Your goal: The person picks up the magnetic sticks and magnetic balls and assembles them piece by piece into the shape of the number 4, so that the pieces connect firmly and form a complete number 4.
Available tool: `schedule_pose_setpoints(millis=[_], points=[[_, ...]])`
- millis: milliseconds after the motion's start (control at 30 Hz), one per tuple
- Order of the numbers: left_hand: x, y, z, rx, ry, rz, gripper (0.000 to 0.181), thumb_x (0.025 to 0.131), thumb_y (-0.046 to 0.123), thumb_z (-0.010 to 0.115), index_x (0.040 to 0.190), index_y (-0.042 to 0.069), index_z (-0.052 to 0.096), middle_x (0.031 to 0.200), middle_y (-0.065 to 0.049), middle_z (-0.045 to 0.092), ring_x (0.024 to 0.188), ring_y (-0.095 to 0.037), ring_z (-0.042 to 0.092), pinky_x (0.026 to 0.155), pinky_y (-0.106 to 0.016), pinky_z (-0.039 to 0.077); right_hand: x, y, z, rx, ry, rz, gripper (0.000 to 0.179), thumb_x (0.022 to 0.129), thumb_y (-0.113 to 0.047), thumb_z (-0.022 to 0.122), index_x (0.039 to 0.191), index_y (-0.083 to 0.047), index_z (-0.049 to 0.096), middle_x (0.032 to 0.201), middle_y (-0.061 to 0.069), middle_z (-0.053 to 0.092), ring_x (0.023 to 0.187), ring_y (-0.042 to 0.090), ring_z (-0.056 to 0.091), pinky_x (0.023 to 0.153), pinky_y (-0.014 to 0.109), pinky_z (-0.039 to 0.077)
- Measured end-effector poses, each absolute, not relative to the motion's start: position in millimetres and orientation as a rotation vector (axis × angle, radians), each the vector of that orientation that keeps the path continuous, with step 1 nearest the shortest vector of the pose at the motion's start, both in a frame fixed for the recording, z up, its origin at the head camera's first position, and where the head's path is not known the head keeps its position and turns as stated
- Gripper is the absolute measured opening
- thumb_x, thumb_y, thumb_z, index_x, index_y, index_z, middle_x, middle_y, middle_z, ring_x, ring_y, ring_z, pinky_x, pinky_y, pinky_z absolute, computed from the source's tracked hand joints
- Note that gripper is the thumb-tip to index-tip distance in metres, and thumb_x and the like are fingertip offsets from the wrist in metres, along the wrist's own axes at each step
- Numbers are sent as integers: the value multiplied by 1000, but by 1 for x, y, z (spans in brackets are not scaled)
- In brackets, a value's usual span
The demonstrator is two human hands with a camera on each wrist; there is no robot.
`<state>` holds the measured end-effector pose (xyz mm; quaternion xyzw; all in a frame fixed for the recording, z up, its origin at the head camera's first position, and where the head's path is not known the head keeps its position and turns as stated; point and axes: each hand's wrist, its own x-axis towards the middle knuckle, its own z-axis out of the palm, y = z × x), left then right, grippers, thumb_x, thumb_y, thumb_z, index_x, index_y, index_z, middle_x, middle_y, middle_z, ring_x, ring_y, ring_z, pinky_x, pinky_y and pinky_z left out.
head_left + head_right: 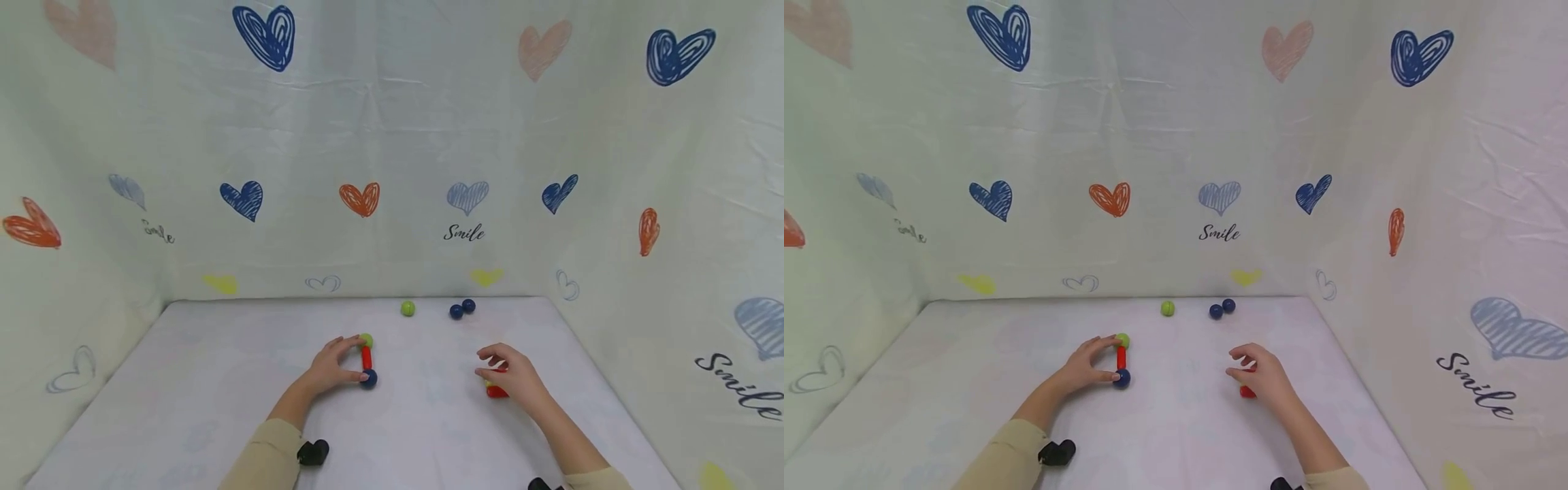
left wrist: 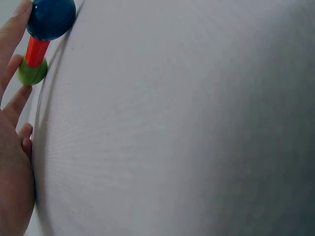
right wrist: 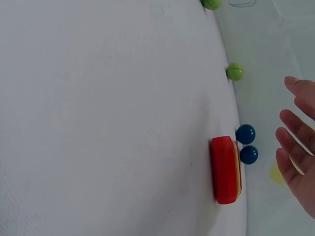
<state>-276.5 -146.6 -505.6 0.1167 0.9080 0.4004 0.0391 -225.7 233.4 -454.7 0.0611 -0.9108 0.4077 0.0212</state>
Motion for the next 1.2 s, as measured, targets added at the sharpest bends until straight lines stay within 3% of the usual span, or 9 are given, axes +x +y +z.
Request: schedule_pose_setpoints(millis=[167, 433, 800, 1200], points=[[-277, -147, -507, 367, 2801, 1204, 67, 72, 34, 87, 132, 24, 59, 150, -3, 43, 142, -40, 24, 105, -70, 22, -227, 240, -459, 145, -2844, 1235, 36, 84, -19, 78, 116, -8, 65, 109, 7, 63, 100, 24, 54, 76, 28, 52], [-277, -144, -509, 373, 2804, 1165, 66, 72, 36, 86, 131, 23, 60, 150, -5, 43, 142, -40, 24, 105, -69, 23, -224, 248, -463, 152, -2880, 1105, 36, 82, -17, 80, 114, -8, 66, 108, 6, 63, 100, 24, 54, 86, 44, 49], [-277, -146, -505, 349, 2809, 1149, 64, 73, 34, 86, 131, 22, 60, 150, -6, 42, 142, -40, 24, 105, -69, 23, -226, 253, -464, 85, -2937, 1130, 35, 82, -13, 78, 114, -7, 66, 112, 8, 61, 102, 29, 52, 78, 37, 53], [-278, -145, -504, 354, 2816, 1142, 64, 73, 33, 86, 130, 22, 60, 150, -7, 43, 141, -40, 24, 106, -68, 23, -228, 267, -476, 42, -3007, 1119, 30, 78, -14, 83, 104, -9, 70, 103, 3, 59, 98, 26, 52, 77, 36, 52]])
